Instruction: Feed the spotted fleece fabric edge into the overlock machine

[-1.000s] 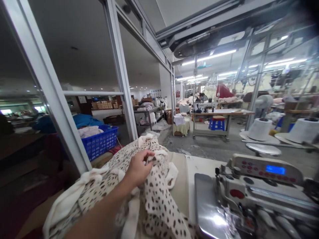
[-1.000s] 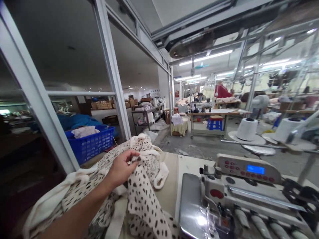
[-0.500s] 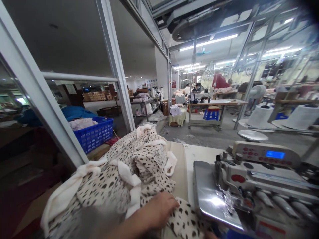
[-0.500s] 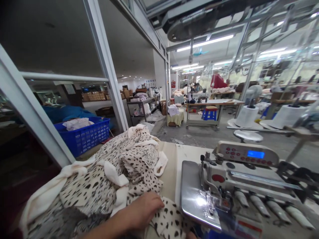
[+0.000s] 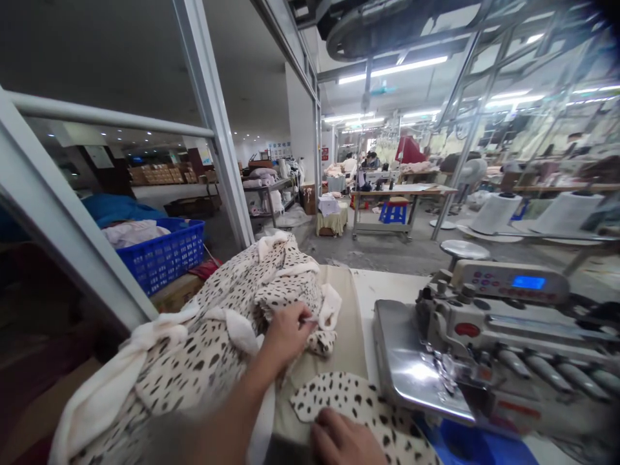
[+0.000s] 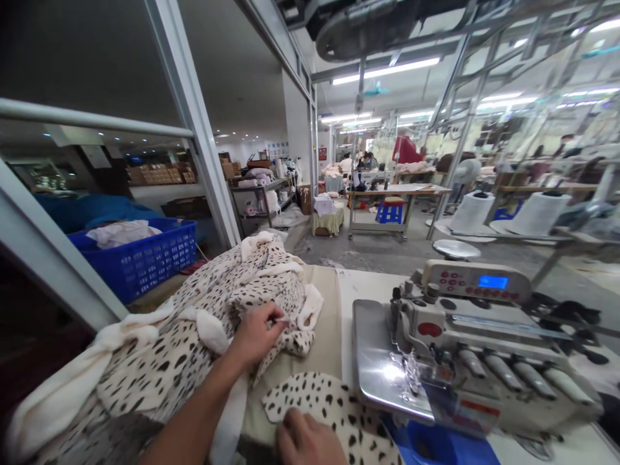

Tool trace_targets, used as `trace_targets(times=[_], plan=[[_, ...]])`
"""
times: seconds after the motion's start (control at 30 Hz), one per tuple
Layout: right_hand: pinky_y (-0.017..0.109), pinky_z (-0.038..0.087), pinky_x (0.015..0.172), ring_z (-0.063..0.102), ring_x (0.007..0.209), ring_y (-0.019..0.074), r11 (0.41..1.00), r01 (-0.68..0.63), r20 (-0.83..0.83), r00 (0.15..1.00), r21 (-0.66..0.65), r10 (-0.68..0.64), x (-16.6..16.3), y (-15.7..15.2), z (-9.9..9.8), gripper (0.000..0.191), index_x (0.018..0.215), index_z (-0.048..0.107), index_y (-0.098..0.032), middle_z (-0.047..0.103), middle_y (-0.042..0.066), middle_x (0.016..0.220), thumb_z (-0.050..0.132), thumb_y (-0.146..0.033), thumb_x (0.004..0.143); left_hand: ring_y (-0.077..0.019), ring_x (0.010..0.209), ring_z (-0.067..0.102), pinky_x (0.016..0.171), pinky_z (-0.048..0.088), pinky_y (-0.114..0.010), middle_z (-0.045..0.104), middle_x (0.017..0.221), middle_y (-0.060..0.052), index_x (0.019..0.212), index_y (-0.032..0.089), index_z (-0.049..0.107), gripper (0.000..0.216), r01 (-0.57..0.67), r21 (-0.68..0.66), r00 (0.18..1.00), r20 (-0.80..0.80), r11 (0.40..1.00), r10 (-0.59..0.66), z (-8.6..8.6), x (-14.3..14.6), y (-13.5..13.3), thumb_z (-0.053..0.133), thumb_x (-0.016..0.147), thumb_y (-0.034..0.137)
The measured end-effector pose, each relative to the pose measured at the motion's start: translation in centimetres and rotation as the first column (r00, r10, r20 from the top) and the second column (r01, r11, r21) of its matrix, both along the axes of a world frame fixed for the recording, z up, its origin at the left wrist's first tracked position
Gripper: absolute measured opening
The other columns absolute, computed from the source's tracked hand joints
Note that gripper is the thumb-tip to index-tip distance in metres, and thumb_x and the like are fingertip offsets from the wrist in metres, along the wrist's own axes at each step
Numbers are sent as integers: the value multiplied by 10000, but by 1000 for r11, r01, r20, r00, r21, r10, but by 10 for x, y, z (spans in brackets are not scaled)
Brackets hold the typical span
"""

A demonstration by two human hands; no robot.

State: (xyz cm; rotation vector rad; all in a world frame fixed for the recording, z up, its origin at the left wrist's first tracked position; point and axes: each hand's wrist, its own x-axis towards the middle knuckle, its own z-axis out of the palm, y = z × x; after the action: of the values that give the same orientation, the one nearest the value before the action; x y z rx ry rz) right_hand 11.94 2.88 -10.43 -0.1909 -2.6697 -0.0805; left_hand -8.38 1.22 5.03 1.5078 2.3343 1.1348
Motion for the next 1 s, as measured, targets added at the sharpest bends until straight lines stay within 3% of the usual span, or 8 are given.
trace_targets(times=[0.17,0.33,0.37,0.47,0.6,0.7,0.83,1.0], plan=[[289,349,325,725,510,260,989,127,-47,990,-80,-131,-61,-22,-5,235,795,701,-192,777,79,777,684,-30,626,-180,781,627,746,450,-272,729,821,14,879,230,738,166,-107,117,989,114,987,94,21,-15,-6,731,775,359],[217,491,494,722,578,174,914,287,-105,939,-287,-328,-21,1,-7,126,839,669,-241,758,8,736,587,-145,823,-171,674,585,629,417,-258,679,682,19,791,225,752,298,-5,111,971,238,994,-21,20,-24,-11,775,736,517],[202,521,560,721,610,157,868,306,-132,915,-391,-381,-6,6,-1,179,860,669,-238,748,-2,707,507,-183,913,-174,686,594,639,424,-261,690,698,11,779,229,759,303,40,106,964,259,994,-66,19,-21,-11,770,743,530],[268,559,642,721,686,212,437,176,-172,743,-882,-647,34,20,23,460,849,715,-191,769,61,734,467,-551,993,-192,764,636,732,464,-282,713,757,-17,725,241,770,291,250,88,917,297,964,-265,20,1,-9,743,787,523],[390,573,784,746,830,317,83,-90,-122,650,-992,-750,65,33,57,609,913,800,-146,832,114,845,744,-726,737,-179,831,637,799,455,-276,701,836,-19,766,282,808,250,484,-13,818,362,875,-447,20,49,-3,721,836,505],[402,561,763,739,806,323,15,-139,-106,673,-990,-732,74,38,72,607,881,820,-147,834,111,811,791,-722,687,-177,853,629,795,448,-263,704,870,3,845,315,825,142,560,-110,758,466,821,-455,13,80,3,784,760,421],[366,527,745,711,796,286,-7,-190,-137,735,-982,-665,80,40,77,519,895,819,-147,816,93,806,793,-644,749,-168,803,621,705,440,-242,701,828,46,941,278,789,480,539,-194,748,558,820,-359,-2,102,14,949,489,315],[295,436,664,577,664,177,-87,-288,-179,774,-954,-607,85,41,74,440,816,788,-159,719,25,693,793,-598,787,-124,678,547,596,375,-241,645,739,88,938,246,726,537,508,-248,810,463,825,-360,-8,110,29,965,464,318]])
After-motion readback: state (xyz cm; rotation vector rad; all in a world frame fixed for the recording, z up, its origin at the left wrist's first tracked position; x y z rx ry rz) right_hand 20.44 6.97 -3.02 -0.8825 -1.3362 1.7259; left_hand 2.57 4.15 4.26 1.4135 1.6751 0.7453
